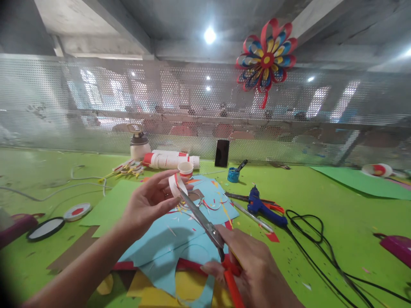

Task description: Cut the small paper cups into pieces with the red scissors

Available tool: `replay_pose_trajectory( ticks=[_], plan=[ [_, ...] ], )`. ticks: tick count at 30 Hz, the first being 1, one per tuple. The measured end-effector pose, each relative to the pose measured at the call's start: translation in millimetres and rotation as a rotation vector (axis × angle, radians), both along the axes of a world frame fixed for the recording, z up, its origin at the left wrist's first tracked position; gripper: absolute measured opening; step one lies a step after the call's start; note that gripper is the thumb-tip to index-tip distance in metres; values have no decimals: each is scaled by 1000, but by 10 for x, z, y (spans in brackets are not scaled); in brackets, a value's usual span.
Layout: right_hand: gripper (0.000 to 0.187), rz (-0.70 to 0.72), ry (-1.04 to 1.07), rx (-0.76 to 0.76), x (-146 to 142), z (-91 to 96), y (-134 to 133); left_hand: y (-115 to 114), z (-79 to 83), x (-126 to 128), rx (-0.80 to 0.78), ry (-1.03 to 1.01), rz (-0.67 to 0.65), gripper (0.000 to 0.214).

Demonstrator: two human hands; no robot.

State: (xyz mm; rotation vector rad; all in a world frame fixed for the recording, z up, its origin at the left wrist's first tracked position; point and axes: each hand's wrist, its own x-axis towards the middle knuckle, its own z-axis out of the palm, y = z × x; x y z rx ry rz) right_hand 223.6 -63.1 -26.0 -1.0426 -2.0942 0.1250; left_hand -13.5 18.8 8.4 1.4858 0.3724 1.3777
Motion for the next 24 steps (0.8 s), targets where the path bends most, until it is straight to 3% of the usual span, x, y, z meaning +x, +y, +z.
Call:
replay_pose_trajectory(
  ticks=[15, 24],
  plan=[
    [39, 21, -16, 6, -3, -26, -21, -8, -35, 24, -48, -25, 17, 55],
    [38, -100, -105, 48, 20, -12, -10, 10, -67, 24, -34, -42, 5, 56]
  ],
)
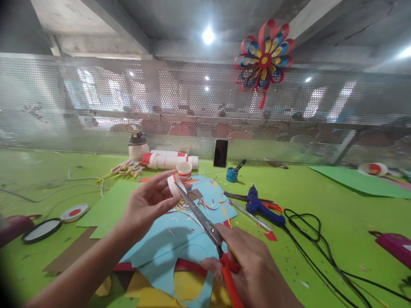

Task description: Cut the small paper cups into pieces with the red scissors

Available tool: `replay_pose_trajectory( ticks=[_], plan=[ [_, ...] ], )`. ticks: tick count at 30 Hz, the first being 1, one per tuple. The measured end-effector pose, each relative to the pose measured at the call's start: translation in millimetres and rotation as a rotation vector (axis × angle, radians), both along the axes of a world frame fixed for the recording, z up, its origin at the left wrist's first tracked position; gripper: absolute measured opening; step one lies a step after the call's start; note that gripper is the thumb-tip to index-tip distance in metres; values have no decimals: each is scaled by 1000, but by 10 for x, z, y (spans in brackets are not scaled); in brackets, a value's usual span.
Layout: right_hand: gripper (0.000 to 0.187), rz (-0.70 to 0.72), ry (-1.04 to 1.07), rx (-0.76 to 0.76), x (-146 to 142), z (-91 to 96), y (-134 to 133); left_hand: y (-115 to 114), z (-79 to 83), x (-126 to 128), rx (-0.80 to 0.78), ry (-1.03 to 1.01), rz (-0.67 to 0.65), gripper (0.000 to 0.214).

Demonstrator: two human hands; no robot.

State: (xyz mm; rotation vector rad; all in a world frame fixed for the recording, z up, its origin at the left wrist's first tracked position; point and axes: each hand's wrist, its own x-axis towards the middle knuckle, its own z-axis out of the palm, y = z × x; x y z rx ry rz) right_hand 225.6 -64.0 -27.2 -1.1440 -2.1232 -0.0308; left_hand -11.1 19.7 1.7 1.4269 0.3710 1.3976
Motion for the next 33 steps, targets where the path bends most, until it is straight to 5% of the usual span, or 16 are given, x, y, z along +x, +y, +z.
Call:
replay_pose_trajectory(
  ticks=[11, 18, 24, 29, 33],
  plan=[
    [29, 40, 179, -131, -42, 67, 49, -55, 135, -63, -99, 16, 18, 58],
    [56, 273, 389, -577, -78, 166, -59, 11, 120, -150, -275, -47, -165, 36],
    [54, 281, 494, -749, -6, 188, -189, 8, 137, -182, -368, 2, -237, 46],
    [60, 577, 562, -950, -5, 79, -98, -8, 147, -175, -289, 66, -328, 45],
    [54, 553, 674, -989, 14, 2, -120, 6, 145, -178, -297, 88, -359, 39]
  ],
)
